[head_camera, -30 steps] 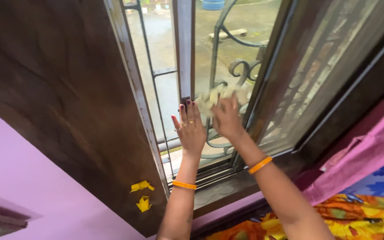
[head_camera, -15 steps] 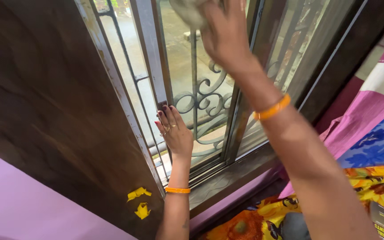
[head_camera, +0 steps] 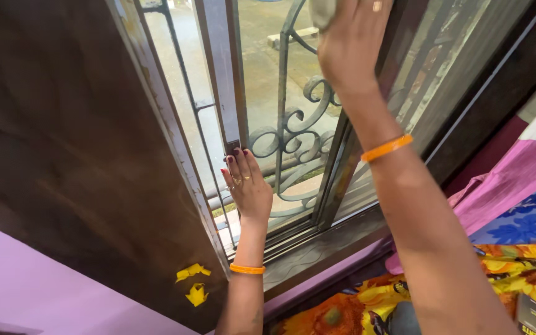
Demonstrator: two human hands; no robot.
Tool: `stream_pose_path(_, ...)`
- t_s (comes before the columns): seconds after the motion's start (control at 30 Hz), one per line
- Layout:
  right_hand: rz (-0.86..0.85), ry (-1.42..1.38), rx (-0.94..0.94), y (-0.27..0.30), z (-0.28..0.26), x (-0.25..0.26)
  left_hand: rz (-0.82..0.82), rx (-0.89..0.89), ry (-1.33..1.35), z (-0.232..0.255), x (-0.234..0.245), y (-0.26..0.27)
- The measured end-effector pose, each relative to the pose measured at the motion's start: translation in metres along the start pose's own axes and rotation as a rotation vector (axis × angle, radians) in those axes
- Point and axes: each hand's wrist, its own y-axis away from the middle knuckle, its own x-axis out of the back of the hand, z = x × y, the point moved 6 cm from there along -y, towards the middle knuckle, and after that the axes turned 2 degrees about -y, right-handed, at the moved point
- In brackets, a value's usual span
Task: The person wipes the window frame and glass with a cloth, moving from the bottom sill upward along the vertical edges and across the glass surface. The person uses a cloth to clean the window frame and glass in a bedroom.
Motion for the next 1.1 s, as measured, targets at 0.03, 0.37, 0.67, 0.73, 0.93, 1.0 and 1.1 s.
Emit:
stream_pose_path(0.03, -0.013, -0.020, 0.020, 0.014, -0.007, 0.006, -0.009, 0.008, -0.009, 0.000, -0.001, 0.001)
stream_pose_path(0.37, -0.206, -0.150, -0.095, 0.157, -0.040, 0.014, 0.021, 0.089, 0.149, -0.002, -0.001, 0.030)
stream_pose_path(0.67, -0.256, -0.139, -0.079, 0.301, -0.079, 0.022, -0.085, 0.105, 0.170, -0.013, -0.023, 0.086)
stream_pose_path(0.73, -0.273, -0.145, -0.087, 0.336, -0.088, 0.024, -0.141, 0.072, 0.156, -0.016, -0.026, 0.090)
stream_pose_path(0.93, -0.425, -0.182, -0.155, 0.416, -0.112, 0.032, -0.283, -0.016, -0.031, -0.019, -0.024, 0.093)
stream_pose_path(1.0, -0.474, -0.169, -0.237, 0.430, -0.119, 0.032, -0.344, -0.016, -0.089, -0.019, -0.025, 0.093)
stream_pose_path(1.1, -0.477, -0.171, -0.312, 0.450, -0.130, 0.035, -0.286, -0.014, -0.063, -0.013, -0.014, 0.092)
